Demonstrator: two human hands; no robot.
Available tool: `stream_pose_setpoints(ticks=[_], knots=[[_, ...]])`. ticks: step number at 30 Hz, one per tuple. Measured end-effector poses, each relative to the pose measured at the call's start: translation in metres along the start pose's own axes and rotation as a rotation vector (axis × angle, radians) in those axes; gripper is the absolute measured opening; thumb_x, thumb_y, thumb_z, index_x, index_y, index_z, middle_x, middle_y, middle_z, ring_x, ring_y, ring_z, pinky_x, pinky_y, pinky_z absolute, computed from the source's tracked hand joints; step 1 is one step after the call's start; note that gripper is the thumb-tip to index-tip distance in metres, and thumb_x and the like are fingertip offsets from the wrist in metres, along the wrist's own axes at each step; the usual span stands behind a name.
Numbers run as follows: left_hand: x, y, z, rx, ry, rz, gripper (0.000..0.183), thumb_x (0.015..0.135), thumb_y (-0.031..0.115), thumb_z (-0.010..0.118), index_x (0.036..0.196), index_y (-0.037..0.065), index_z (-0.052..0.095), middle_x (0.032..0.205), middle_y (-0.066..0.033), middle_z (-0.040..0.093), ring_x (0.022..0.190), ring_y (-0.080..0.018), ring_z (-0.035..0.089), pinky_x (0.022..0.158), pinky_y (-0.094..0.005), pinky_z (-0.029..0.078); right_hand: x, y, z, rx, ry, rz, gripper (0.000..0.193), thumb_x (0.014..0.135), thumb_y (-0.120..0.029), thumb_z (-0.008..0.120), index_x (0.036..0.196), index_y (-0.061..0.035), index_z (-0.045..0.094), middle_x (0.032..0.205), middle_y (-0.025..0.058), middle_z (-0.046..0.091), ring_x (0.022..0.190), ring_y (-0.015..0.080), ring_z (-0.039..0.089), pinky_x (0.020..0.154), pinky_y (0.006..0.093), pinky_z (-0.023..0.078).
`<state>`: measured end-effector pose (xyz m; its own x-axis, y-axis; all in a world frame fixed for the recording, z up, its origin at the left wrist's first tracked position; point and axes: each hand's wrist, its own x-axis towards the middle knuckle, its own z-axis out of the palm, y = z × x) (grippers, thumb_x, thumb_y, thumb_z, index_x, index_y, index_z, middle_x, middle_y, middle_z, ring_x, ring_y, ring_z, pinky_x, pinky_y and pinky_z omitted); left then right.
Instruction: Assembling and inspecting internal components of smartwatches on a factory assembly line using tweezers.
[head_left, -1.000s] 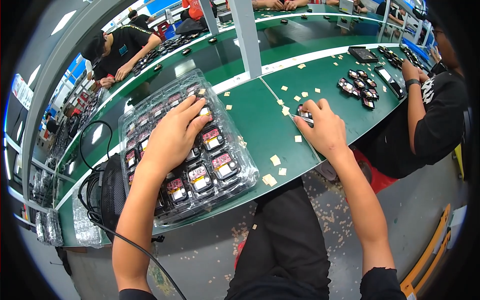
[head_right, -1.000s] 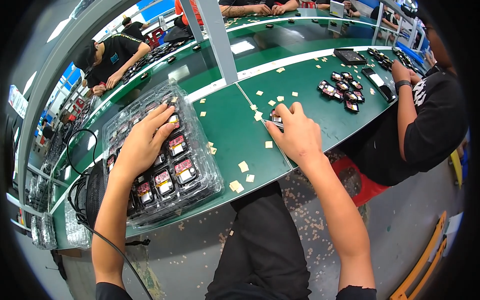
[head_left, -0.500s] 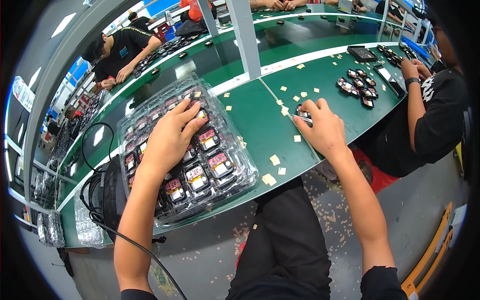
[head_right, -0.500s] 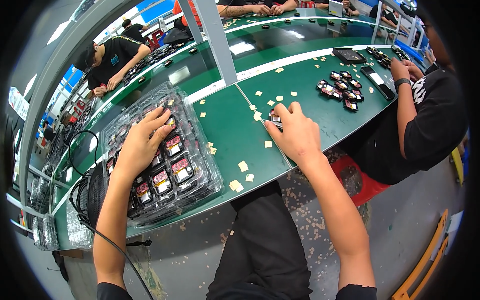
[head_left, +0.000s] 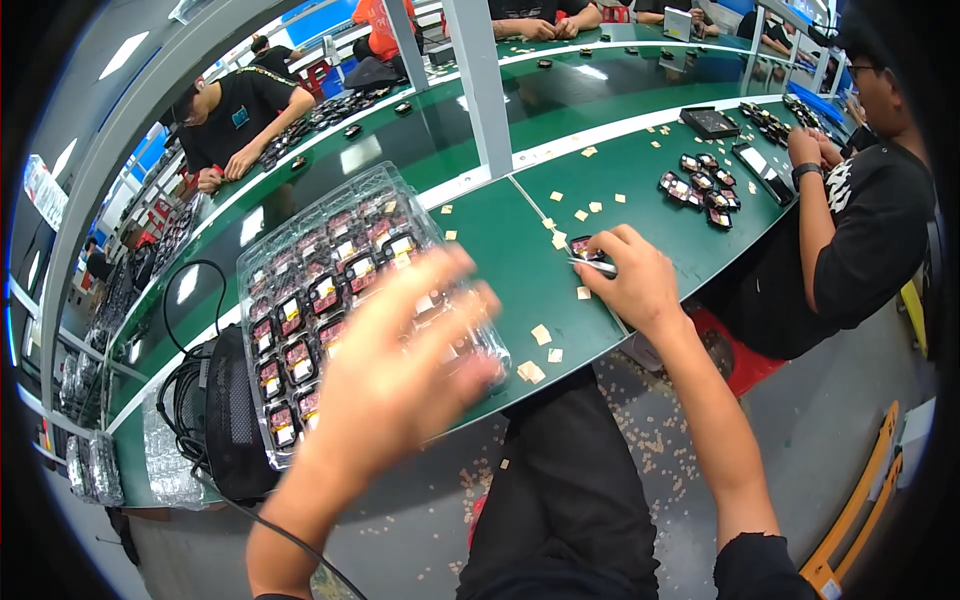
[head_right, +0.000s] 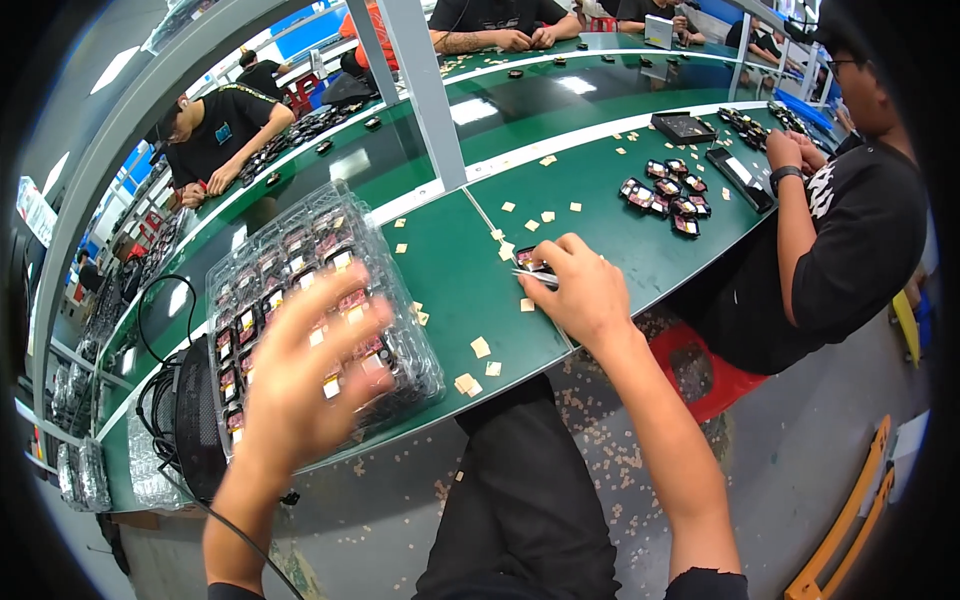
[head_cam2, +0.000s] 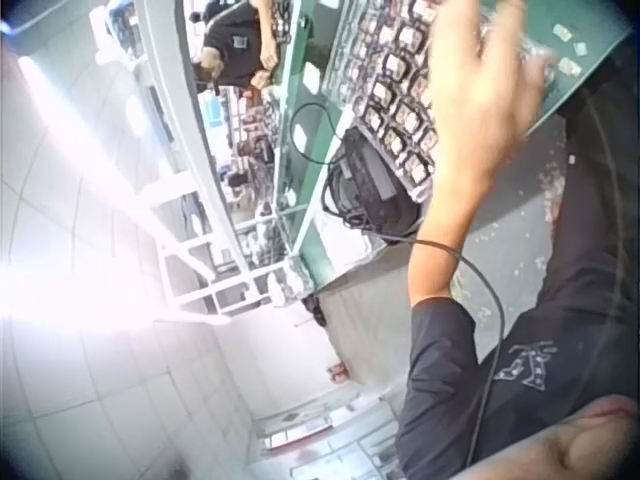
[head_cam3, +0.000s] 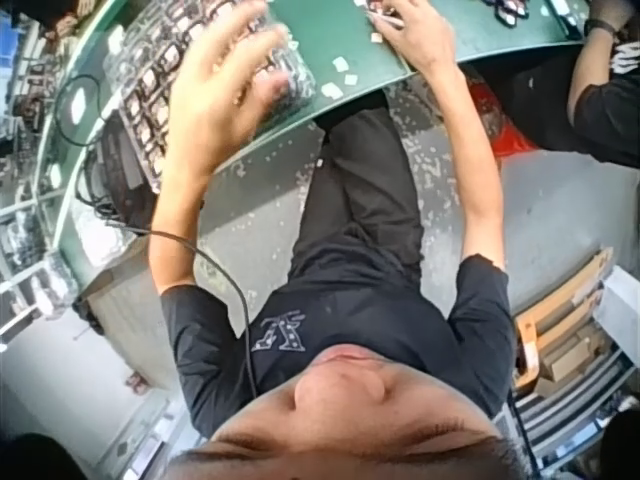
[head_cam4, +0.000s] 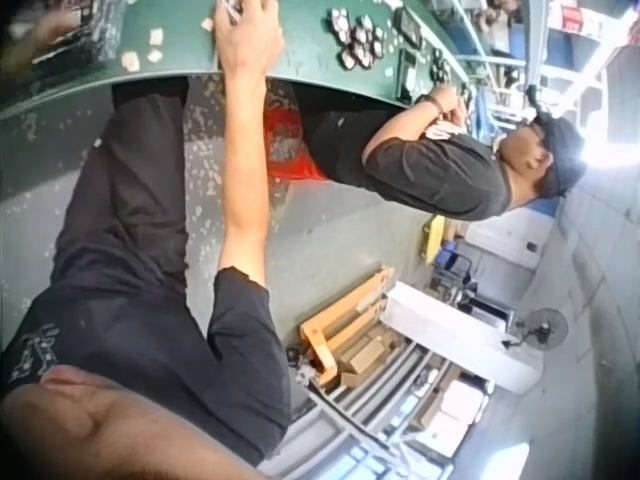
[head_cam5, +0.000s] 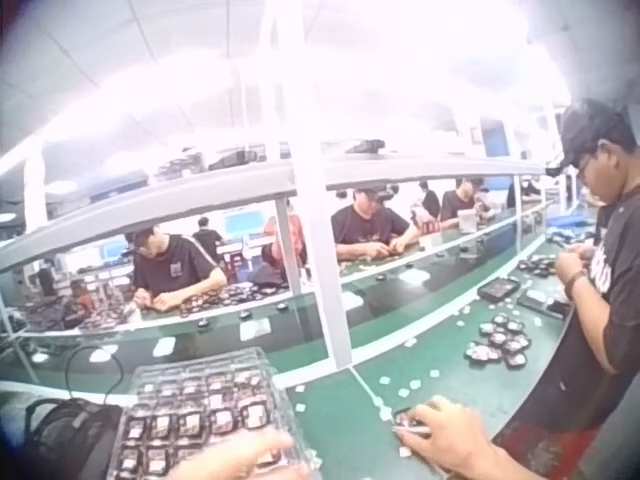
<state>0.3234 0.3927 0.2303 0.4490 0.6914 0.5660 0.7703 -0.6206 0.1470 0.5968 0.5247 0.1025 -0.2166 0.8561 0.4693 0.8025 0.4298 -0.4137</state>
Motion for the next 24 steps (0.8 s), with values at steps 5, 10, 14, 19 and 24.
stream_pose_setpoints(ticks=[5, 10, 14, 19, 24], knots=[[-0.063, 0.062, 0.039, -0.246, -0.114, 0.386, 0.033, 0.086, 0.023, 0.081, 0.115, 0.007, 0.076, 0.124, -0.0131, 0.071, 0.114, -0.0295, 0.070, 0.101, -0.0430, 0.057, -0.008, -0.012, -0.004, 0.039, -0.009, -0.094, 0.033, 0.084, -0.034, 0.083, 0.100, -0.0085, 0.070, 0.106, 0.0060, 0.073, 0.085, 0.0333, 0.073, 0.072, 0.0432, 0.058], [-0.118, 0.102, 0.097, -0.604, -0.142, 0.143, 0.037, 0.092, 0.027, 0.077, 0.123, 0.007, 0.072, 0.136, -0.0124, 0.066, 0.122, -0.0266, 0.066, 0.106, -0.0418, 0.052, -0.023, -0.026, -0.019, 0.032, -0.100, -0.052, 0.042, 0.076, -0.034, 0.091, 0.098, -0.0059, 0.069, 0.120, 0.0131, 0.075, 0.095, 0.0345, 0.074, 0.081, 0.0393, 0.059], [-0.139, 0.121, 0.115, -0.797, -0.134, -0.002, 0.045, 0.091, 0.031, 0.079, 0.127, 0.005, 0.071, 0.138, -0.0127, 0.064, 0.120, -0.0304, 0.066, 0.104, -0.0426, 0.054, -0.025, -0.023, -0.010, 0.096, -0.063, -0.083, 0.029, 0.083, -0.027, 0.085, 0.096, -0.0072, 0.069, 0.103, 0.0068, 0.075, 0.083, 0.0335, 0.073, 0.070, 0.0421, 0.058], [-0.137, 0.121, 0.116, -0.856, -0.089, -0.094, 0.042, 0.088, 0.026, 0.083, 0.124, 0.005, 0.072, 0.133, -0.0134, 0.066, 0.116, -0.0314, 0.068, 0.101, -0.0415, 0.056, -0.031, -0.025, -0.010, 0.215, 0.063, -0.216, 0.017, 0.084, -0.013, 0.082, 0.096, -0.0051, 0.072, 0.100, 0.0081, 0.076, 0.071, 0.0236, 0.071, 0.062, 0.0347, 0.054], [-0.128, 0.108, 0.098, -0.503, 0.205, -0.323, 0.039, 0.079, 0.008, 0.084, 0.117, 0.010, 0.077, 0.118, -0.0121, 0.073, 0.112, -0.0301, 0.072, 0.094, -0.0412, 0.060, -0.083, -0.085, -0.052, 0.884, -0.239, 0.199, 0.028, 0.090, -0.010, 0.078, 0.115, -0.0002, 0.072, 0.093, 0.0046, 0.072, 0.060, -0.0024, 0.049, 0.054, 0.0184, 0.038]])
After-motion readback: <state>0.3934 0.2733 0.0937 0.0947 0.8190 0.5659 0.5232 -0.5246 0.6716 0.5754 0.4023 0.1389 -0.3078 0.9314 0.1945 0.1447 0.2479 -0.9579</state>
